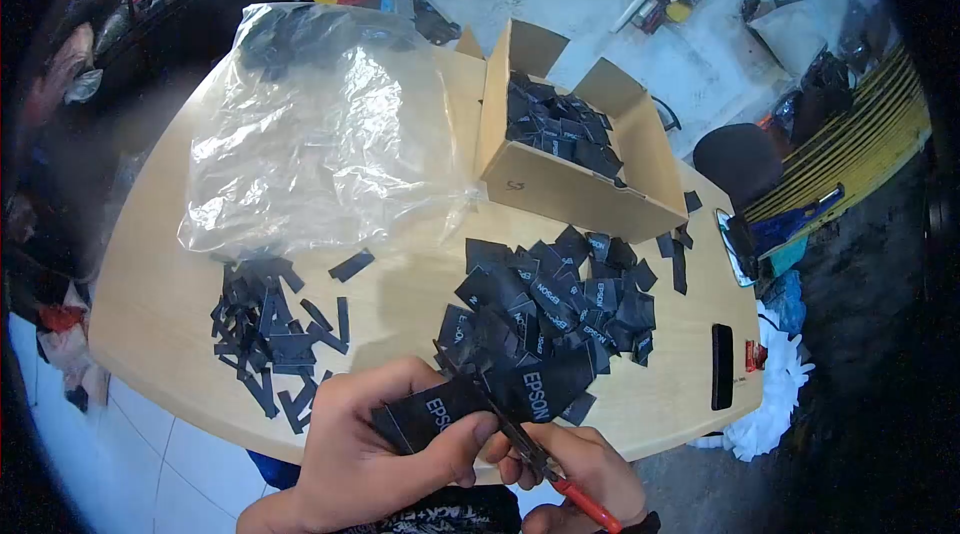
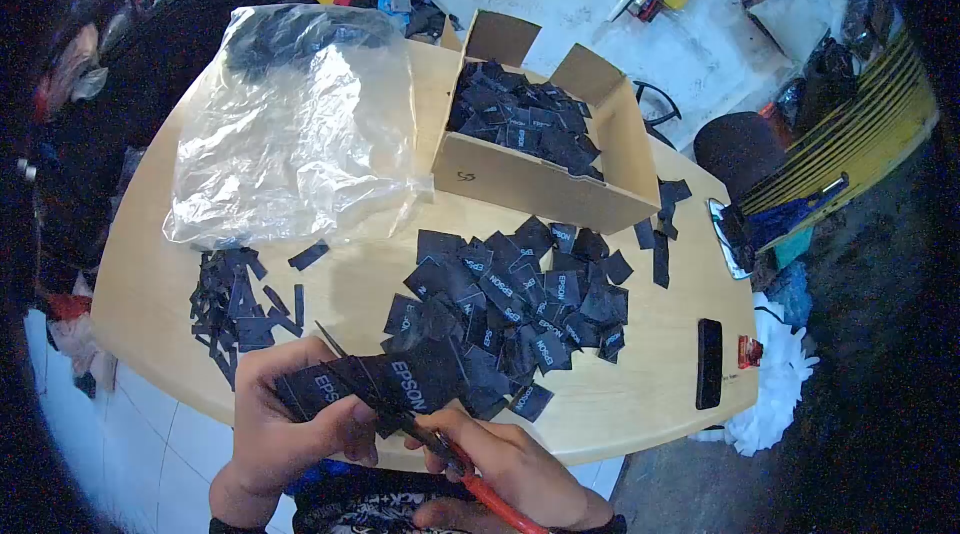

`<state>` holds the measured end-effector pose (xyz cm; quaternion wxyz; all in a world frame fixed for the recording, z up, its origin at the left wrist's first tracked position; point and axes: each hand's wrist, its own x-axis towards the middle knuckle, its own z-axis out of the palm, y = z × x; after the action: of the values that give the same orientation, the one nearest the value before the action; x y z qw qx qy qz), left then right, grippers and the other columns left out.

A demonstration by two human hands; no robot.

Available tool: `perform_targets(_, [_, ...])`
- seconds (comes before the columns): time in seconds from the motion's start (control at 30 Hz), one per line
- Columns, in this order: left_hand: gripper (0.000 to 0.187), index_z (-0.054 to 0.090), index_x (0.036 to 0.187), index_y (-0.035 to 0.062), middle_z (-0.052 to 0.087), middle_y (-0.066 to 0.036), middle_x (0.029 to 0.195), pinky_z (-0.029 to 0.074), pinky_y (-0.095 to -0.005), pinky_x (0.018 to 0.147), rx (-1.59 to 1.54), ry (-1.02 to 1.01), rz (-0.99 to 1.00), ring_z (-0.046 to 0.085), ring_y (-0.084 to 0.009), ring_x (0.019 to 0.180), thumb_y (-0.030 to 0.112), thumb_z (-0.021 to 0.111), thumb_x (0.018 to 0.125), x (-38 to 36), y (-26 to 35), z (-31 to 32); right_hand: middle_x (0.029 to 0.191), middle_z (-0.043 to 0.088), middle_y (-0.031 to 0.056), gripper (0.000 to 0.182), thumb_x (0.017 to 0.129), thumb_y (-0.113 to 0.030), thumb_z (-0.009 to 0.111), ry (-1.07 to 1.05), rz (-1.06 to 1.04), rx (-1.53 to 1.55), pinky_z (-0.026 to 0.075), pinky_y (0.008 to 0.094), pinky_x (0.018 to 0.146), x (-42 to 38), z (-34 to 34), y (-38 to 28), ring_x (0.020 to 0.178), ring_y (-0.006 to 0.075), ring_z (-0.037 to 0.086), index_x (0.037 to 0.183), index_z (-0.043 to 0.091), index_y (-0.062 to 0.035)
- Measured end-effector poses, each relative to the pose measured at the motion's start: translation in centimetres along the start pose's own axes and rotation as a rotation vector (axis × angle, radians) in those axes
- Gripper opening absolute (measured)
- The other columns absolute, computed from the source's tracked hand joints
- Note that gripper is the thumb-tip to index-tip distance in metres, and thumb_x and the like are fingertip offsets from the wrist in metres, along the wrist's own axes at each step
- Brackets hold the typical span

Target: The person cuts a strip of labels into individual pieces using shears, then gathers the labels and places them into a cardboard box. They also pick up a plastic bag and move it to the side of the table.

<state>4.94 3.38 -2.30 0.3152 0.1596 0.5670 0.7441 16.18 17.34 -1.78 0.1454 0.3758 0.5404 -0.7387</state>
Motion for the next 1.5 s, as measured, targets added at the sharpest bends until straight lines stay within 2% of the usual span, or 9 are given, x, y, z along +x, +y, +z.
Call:
perform_targets(0.2, [0.015, 0.053, 0.073, -0.0084, 0.059, -0.013, 0.061, 0.050, -0.0251, 0.045, -0.030, 0.007, -0.038, 0.061, -0.0174, 0.050, 0.002, 0.064, 0.074, -0.1, 0.4, 0.2, 0.070, 0.052, -0.0026, 0.034, 0.091, -0.034, 0.044, 0.008, -0.003, -0.024, 0.035, 0.0212, 0.058, -0.2, 0.0, -0.4, 0.061, 0.0065, 0.043, 0.091, 0.062, -0.0041])
perform_targets(0.57, [0.015, 0.052, 0.071, -0.0077, 0.059, -0.014, 0.060, 0.050, -0.0265, 0.043, -0.041, -0.004, -0.045, 0.061, -0.0189, 0.050, 0.001, 0.064, 0.074, 0.1, 0.1, 0.0, 0.085, 0.054, 0.0086, 0.057, 0.074, -0.039, 0.070, -0.310, -0.524, -0.682, 0.045, 0.0275, 0.071, -0.2, -2.0, -1.1, 0.079, 0.0170, 0.057, 0.111, 0.048, -0.0015])
perform_targets(0.8, [0.015, 0.051, 0.070, -0.0082, 0.059, -0.015, 0.061, 0.051, -0.0267, 0.043, -0.078, 0.001, -0.035, 0.062, -0.0190, 0.050, 0.000, 0.063, 0.074, 0.2, 0.2, 0.2, 0.093, 0.053, 0.0118, 0.066, 0.074, -0.037, 0.070, -0.343, -0.480, -0.688, 0.046, 0.0288, 0.074, -0.1, -2.1, -0.7, 0.084, 0.0202, 0.057, 0.121, 0.041, -0.0019])
perform_targets(1.0, [0.015, 0.052, 0.072, -0.0097, 0.059, -0.015, 0.062, 0.052, -0.0266, 0.044, -0.074, 0.016, -0.054, 0.062, -0.0190, 0.050, 0.000, 0.063, 0.074, 0.2, 0.1, 0.2, 0.077, 0.054, 0.0010, 0.037, 0.086, -0.035, 0.052, -0.123, -0.149, -0.207, 0.038, 0.0227, 0.062, 0.2, -0.8, -0.4, 0.067, 0.0098, 0.048, 0.103, 0.057, -0.0026])
perform_targets(1.2, [0.015, 0.052, 0.073, -0.0099, 0.060, -0.016, 0.063, 0.052, -0.0272, 0.044, -0.050, -0.008, -0.023, 0.062, -0.0195, 0.052, 0.000, 0.064, 0.074, 0.2, 0.1, 0.1, 0.075, 0.055, -0.0025, 0.040, 0.089, -0.036, 0.048, -0.036, -0.004, -0.066, 0.036, 0.0217, 0.059, 0.6, -1.1, -0.1, 0.063, 0.0062, 0.046, 0.102, 0.061, -0.0012])
perform_targets(1.27, [0.015, 0.053, 0.073, -0.0096, 0.060, -0.016, 0.063, 0.052, -0.0271, 0.044, -0.069, -0.011, -0.030, 0.062, -0.0195, 0.052, 0.000, 0.064, 0.074, 0.1, 0.0, 0.2, 0.091, 0.052, 0.0104, 0.063, 0.074, -0.035, 0.071, -0.361, -0.307, -0.703, 0.044, 0.0276, 0.070, 0.3, -2.3, -0.7, 0.081, 0.0180, 0.055, 0.119, 0.041, -0.0021])
perform_targets(1.3, [0.015, 0.053, 0.073, -0.0094, 0.060, -0.016, 0.064, 0.052, -0.0272, 0.045, -0.080, -0.005, -0.028, 0.062, -0.0196, 0.052, 0.000, 0.064, 0.074, 0.1, -0.1, 0.2, 0.091, 0.052, 0.0104, 0.063, 0.074, -0.035, 0.071, -0.362, -0.307, -0.703, 0.044, 0.0276, 0.070, 0.3, -1.7, -0.5, 0.081, 0.0180, 0.055, 0.119, 0.041, -0.0021])
perform_targets(1.37, [0.015, 0.053, 0.073, -0.0091, 0.060, -0.017, 0.064, 0.052, -0.0273, 0.045, -0.091, 0.000, -0.026, 0.062, -0.0196, 0.052, -0.001, 0.065, 0.074, 0.0, -0.2, 0.2, 0.078, 0.057, -0.0020, 0.043, 0.088, -0.038, 0.050, 0.012, -0.112, -0.074, 0.036, 0.0233, 0.060, 0.1, 0.0, 0.2, 0.065, 0.0063, 0.047, 0.106, 0.060, -0.0004])
perform_targets(1.5, [0.015, 0.053, 0.073, -0.0090, 0.060, -0.017, 0.065, 0.053, -0.0280, 0.045, -0.105, -0.001, 0.000, 0.062, -0.0195, 0.051, -0.001, 0.065, 0.074, -0.1, -0.3, 0.1, 0.080, 0.057, -0.0006, 0.043, 0.087, -0.039, 0.051, -0.044, -0.119, 0.007, 0.037, 0.0242, 0.061, 0.4, -0.6, 0.6, 0.066, 0.0073, 0.048, 0.105, 0.060, -0.0002])
